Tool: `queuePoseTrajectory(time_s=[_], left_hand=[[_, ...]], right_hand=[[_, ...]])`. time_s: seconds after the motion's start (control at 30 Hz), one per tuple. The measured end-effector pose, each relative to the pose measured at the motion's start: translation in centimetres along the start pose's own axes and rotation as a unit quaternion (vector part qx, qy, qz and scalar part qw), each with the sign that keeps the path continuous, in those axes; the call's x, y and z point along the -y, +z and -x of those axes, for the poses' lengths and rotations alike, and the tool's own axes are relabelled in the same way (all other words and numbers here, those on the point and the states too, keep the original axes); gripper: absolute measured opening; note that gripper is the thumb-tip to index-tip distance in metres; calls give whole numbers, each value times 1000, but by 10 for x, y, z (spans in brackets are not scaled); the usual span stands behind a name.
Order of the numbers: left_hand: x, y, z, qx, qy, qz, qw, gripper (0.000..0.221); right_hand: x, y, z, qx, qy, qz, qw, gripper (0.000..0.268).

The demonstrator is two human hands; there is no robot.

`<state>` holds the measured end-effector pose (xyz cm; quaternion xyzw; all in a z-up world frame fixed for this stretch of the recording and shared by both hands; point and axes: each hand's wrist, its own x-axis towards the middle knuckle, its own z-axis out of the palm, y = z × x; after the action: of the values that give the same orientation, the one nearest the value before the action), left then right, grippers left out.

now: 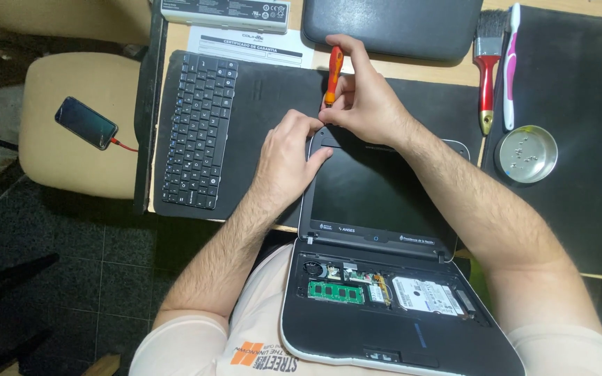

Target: Removing the keyboard and internal screen components from a laptop using a screwdriver.

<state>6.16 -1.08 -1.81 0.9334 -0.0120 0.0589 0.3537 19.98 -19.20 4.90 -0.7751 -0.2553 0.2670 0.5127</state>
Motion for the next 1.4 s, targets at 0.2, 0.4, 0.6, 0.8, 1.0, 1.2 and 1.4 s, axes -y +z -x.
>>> queuePoseTrajectory(time_s=[0.2, 0.4, 0.6, 0.8, 1.0, 1.2, 1.4], left_hand=[[3, 3, -1, 1, -7, 11, 1000, 45], [-13, 1, 4, -3, 18, 31, 999, 24], [-7, -11, -2, 5, -17, 43, 999, 51], [-23, -15, -14, 66, 4, -57, 996, 49], [-17, -9, -21, 34, 66, -54, 996, 40], [-14, -7, -15, -4, 105, -64, 992, 39], [-13, -2, -14, -26, 112, -69, 991, 36]], right_hand=[[-1, -1, -1, 1, 0, 11, 1000, 107], [-13, 1, -1, -23, -27, -9, 999, 105], [-23, -10, 20, -72, -10, -56, 996, 106], [-23, -16, 35, -89, -16, -15, 996, 99], [-24, -18, 42, -105, -12, 17, 994, 102], [-33, -19, 48, -117, -54, 67, 989, 99], [-59, -12, 54, -98, -175, 154, 967, 98]])
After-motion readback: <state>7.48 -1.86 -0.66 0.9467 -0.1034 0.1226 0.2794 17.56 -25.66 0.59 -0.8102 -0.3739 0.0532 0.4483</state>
